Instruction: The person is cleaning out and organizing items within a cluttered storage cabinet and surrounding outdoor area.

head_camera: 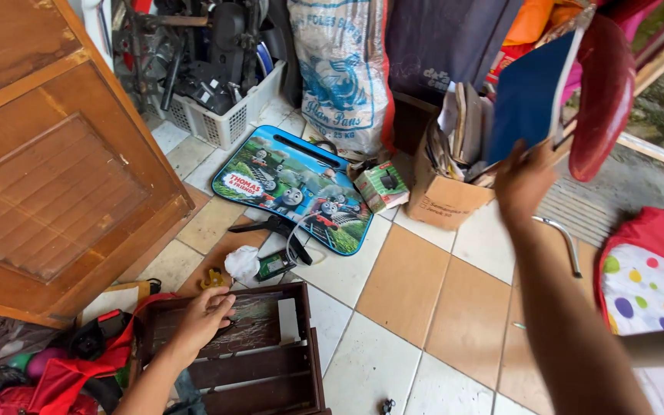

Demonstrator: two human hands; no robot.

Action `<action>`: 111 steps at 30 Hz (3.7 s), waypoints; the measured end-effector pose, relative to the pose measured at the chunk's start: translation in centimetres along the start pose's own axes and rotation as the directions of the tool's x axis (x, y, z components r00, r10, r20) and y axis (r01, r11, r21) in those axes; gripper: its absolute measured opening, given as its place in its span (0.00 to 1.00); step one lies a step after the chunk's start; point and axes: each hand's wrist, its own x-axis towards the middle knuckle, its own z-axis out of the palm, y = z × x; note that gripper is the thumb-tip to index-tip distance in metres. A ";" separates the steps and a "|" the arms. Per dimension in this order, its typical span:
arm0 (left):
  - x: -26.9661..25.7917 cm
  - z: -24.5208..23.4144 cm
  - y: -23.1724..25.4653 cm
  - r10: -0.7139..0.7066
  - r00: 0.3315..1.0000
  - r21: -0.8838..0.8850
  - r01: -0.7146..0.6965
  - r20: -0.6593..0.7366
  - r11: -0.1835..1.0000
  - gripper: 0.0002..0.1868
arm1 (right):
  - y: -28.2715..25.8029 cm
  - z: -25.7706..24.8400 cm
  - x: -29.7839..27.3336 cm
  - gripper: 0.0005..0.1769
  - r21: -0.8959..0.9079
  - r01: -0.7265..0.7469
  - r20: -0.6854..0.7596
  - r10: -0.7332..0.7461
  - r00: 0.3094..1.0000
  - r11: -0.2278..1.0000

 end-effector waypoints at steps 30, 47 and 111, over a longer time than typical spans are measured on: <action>-6.9 -0.8 -2.5 -0.149 0.981 0.791 -0.008 0.125 0.612 0.24 | -34.4 15.3 -31.9 0.55 0.616 0.122 0.772 -0.628 0.101 0.778; -4.9 0.7 -3.0 0.167 0.986 0.701 -0.133 0.021 0.701 0.16 | -34.0 17.5 -37.1 0.26 0.530 -0.167 0.845 -0.504 0.178 0.831; -5.8 -17.7 21.5 0.622 0.612 -0.061 -0.736 -0.488 0.675 0.26 | -34.7 -1.2 -21.6 0.13 0.533 -0.630 0.838 -0.455 0.301 0.565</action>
